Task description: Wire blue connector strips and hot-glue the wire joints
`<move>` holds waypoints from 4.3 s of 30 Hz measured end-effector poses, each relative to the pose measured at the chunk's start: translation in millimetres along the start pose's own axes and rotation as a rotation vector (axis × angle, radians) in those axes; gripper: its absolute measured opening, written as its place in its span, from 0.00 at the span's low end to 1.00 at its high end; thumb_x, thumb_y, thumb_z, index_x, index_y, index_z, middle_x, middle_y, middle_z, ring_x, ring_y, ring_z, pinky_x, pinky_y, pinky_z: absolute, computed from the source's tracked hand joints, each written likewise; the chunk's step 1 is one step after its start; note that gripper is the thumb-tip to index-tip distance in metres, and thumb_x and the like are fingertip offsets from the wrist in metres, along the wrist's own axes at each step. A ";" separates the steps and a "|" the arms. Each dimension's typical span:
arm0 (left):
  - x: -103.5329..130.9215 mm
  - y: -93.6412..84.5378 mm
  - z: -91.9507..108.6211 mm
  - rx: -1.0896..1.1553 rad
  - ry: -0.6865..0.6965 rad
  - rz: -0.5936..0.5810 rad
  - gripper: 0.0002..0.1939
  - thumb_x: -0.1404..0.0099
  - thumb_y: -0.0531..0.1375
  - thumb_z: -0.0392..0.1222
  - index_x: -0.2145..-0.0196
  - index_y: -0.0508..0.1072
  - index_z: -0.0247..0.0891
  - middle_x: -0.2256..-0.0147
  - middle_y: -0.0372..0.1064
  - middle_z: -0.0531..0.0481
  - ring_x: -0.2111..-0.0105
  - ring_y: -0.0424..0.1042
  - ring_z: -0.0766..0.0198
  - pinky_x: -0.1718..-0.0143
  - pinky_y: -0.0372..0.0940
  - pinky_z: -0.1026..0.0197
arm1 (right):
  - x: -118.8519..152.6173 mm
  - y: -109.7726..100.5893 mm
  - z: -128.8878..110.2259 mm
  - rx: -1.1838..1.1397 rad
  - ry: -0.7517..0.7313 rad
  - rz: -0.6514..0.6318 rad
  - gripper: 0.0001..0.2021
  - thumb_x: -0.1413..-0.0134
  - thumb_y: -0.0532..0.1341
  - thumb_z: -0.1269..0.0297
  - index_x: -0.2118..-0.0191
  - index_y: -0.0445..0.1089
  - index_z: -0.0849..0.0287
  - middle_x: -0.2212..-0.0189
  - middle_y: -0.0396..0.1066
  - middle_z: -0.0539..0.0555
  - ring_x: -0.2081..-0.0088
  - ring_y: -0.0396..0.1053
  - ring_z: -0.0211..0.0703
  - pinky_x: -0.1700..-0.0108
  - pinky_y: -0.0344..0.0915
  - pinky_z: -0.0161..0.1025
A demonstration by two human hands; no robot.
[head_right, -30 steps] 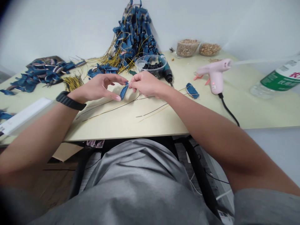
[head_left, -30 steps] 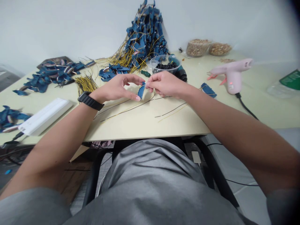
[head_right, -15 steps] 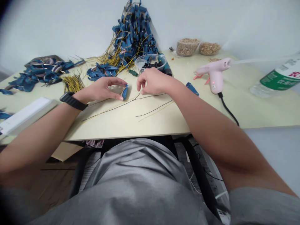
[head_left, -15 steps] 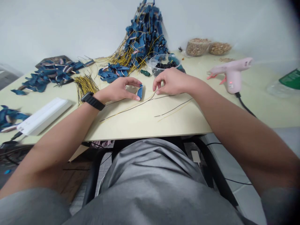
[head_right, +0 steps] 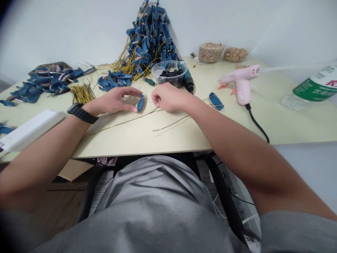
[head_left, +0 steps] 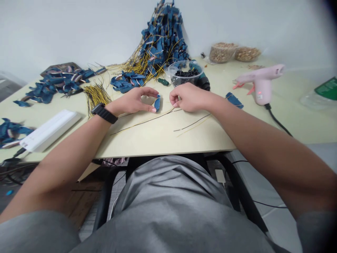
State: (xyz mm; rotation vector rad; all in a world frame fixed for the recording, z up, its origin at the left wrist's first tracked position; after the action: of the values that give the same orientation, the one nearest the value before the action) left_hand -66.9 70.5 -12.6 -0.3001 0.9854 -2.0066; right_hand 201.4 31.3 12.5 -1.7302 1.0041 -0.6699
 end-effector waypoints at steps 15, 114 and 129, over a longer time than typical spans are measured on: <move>6.0 -10.9 24.5 -0.083 0.111 0.102 0.36 0.25 0.74 0.78 0.47 0.93 0.40 0.49 0.93 0.39 0.48 0.87 0.48 0.37 0.79 0.49 | 2.2 -7.8 -10.7 -0.028 0.002 0.031 0.15 0.38 0.71 0.85 0.65 0.76 0.56 0.62 0.83 0.53 0.55 0.80 0.50 0.50 0.69 0.45; 4.6 19.3 31.2 -0.123 0.096 0.063 0.13 0.27 0.74 0.53 0.59 0.94 0.42 0.59 0.92 0.45 0.55 0.89 0.51 0.46 0.79 0.51 | 4.3 2.8 -19.5 -0.225 0.024 0.160 0.06 0.31 0.77 0.69 0.55 0.95 0.54 0.59 0.91 0.57 0.55 0.85 0.56 0.46 0.79 0.52; 3.1 23.8 28.7 -0.146 0.072 0.105 0.12 0.27 0.72 0.52 0.60 0.93 0.43 0.61 0.90 0.47 0.57 0.85 0.53 0.42 0.77 0.50 | 0.4 10.3 -14.0 -0.128 0.010 0.186 0.09 0.30 0.75 0.68 0.52 0.96 0.54 0.61 0.90 0.58 0.55 0.86 0.59 0.50 0.80 0.52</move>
State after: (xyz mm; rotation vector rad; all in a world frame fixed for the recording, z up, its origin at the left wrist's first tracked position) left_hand -39.4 45.2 -11.7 -0.2506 1.1717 -1.8662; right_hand 187.1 22.5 8.0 -1.7179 1.2202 -0.5052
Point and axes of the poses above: each hand's wrist, its own x-axis away from the middle knuckle, its own y-axis out of the palm, z = x × y, the point moved 3 cm from there along -x, towards the middle knuckle
